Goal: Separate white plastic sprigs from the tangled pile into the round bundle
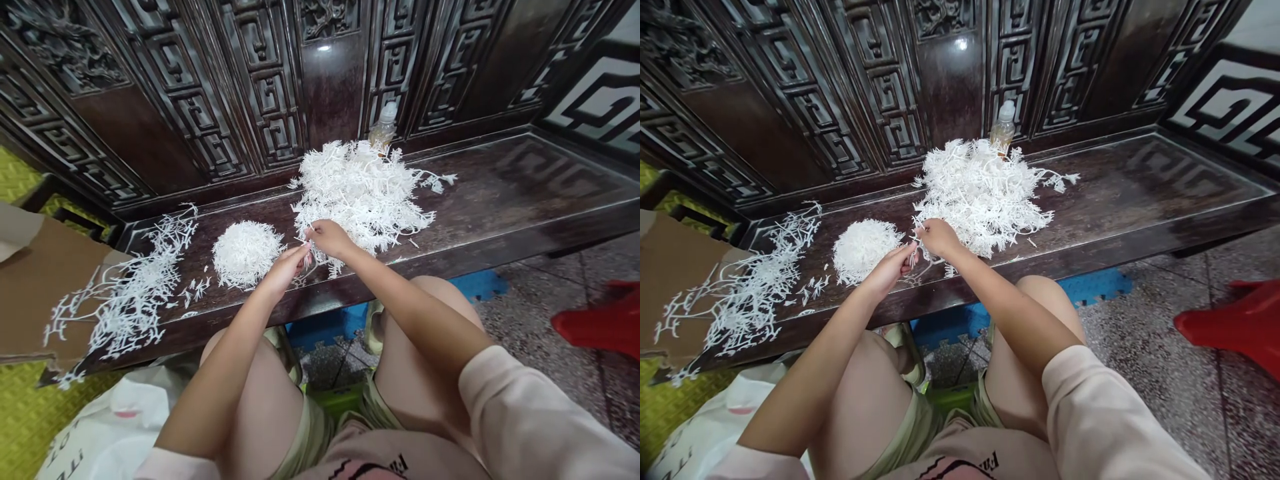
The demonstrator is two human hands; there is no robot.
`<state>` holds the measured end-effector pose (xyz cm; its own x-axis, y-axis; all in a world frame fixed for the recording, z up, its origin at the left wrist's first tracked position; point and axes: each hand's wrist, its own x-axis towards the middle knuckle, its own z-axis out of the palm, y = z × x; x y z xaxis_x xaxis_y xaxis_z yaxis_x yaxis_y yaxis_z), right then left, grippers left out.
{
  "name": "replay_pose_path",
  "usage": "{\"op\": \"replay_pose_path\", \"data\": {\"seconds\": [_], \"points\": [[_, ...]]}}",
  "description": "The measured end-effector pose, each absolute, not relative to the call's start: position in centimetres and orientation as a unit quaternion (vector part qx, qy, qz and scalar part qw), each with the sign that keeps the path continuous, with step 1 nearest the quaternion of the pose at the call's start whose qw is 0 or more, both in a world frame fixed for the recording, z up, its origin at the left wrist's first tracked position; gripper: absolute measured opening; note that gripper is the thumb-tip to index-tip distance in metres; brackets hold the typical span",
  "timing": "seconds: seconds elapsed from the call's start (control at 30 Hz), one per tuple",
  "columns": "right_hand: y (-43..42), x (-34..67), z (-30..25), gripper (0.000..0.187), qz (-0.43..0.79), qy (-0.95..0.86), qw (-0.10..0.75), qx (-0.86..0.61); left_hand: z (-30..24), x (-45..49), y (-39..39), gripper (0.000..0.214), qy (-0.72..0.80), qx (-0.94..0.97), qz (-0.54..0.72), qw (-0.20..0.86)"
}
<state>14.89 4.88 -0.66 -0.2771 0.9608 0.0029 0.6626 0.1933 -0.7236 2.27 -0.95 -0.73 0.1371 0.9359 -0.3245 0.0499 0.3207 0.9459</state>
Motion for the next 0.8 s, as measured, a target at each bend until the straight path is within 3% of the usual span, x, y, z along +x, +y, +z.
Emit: {"op": "replay_pose_path", "data": {"seconds": [0.2,0.37,0.63,0.8], "points": [[5.1,15.2,-0.4,0.028,0.308,-0.721,0.233,-0.576,-1.0,2.3,-1.0,0.026,0.581,0.472,0.371,0.55],[5.3,15.0,-1.0,0.024,0.277,-0.707,0.242,-0.605,-1.4,3.2,-1.1,0.026,0.605,0.53,0.394,0.445],[6.6,16.7,-1.5,0.02,0.192,-0.669,0.235,-0.678,-0.4,4.4,-2.8,0.027,0.563,0.621,0.407,0.364],[8.1,20.5,-0.6,0.023,0.314,-0.614,0.226,-0.688,0.8,0.5,-1.7,0.02,0.624,0.549,0.439,0.343]]}}
